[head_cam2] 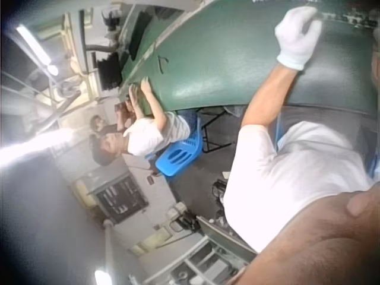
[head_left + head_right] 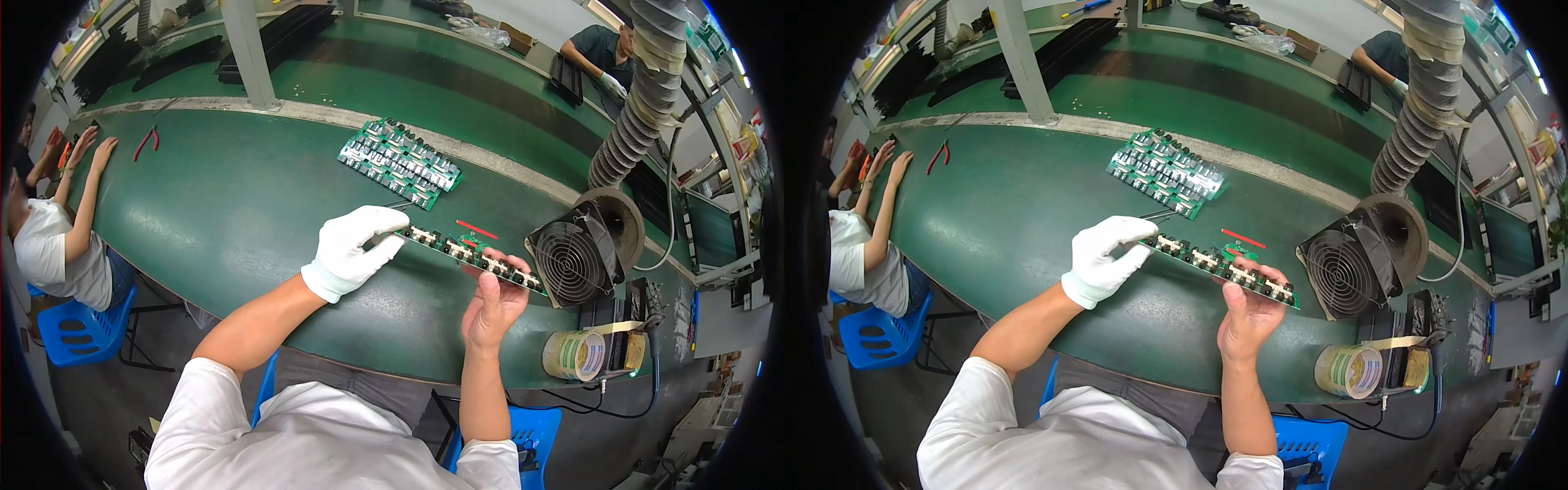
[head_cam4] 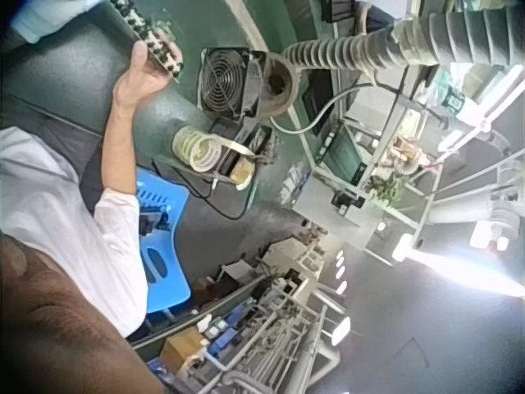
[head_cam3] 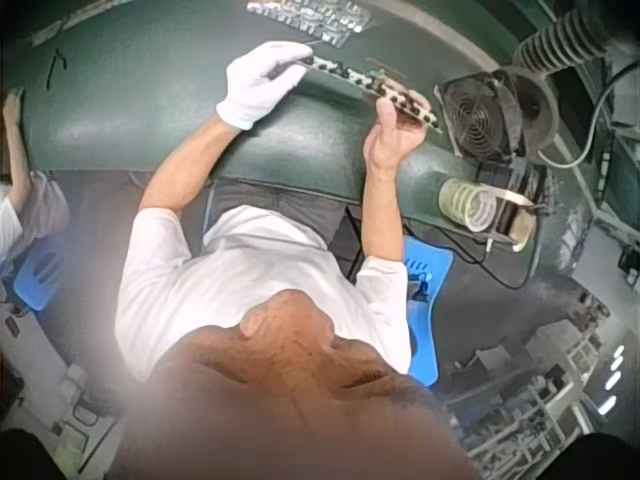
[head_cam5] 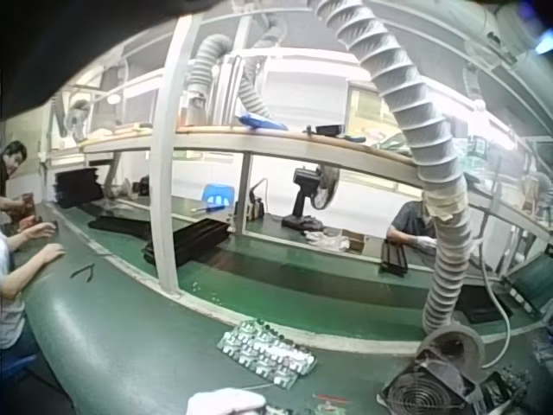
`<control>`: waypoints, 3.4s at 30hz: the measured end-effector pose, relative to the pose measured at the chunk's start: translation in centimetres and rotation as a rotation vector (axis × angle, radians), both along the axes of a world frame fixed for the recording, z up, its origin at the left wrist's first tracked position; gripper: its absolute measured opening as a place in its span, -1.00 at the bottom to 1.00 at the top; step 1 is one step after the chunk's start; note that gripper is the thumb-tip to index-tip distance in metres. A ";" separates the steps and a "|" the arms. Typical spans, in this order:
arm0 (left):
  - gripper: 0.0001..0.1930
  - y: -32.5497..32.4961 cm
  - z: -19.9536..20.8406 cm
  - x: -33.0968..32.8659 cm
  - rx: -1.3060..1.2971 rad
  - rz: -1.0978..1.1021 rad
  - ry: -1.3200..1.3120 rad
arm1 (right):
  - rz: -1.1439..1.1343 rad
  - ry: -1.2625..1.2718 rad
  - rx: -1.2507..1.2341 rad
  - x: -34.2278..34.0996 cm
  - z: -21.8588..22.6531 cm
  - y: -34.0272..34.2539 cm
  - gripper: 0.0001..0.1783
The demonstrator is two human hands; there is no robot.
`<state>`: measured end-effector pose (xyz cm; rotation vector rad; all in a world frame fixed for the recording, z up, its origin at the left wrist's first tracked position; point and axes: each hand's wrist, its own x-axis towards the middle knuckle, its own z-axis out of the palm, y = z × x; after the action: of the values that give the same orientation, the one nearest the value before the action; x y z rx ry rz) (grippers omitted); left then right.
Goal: Soldering components onto a printed circuit board at an industrial workstation.
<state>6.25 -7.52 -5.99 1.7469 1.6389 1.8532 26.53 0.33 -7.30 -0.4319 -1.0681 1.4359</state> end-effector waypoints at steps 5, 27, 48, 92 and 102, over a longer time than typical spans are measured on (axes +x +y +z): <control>-0.63 0.4 0.5 0.4 -0.061 0.030 0.036 | -0.029 -0.003 0.043 -0.2 -0.2 0.0 -0.46; -0.65 0.1 1.7 0.4 0.087 0.064 0.255 | 0.045 -0.037 -0.053 0.0 -0.3 0.2 -0.47; -0.71 0.4 1.3 0.4 0.103 -0.053 0.365 | 0.022 -0.109 0.024 0.0 -0.6 -0.3 -0.36; -0.57 -0.1 1.7 0.3 0.101 0.029 0.408 | 0.273 0.049 -0.071 0.3 0.6 -0.2 -0.07; -0.63 -0.1 1.0 0.1 0.010 -0.079 0.246 | 0.205 0.017 -0.129 0.5 -0.4 0.2 -0.25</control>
<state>6.30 -7.57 -5.04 2.0833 1.6123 1.6712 27.02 0.54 -7.66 -0.4103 -1.0318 1.6938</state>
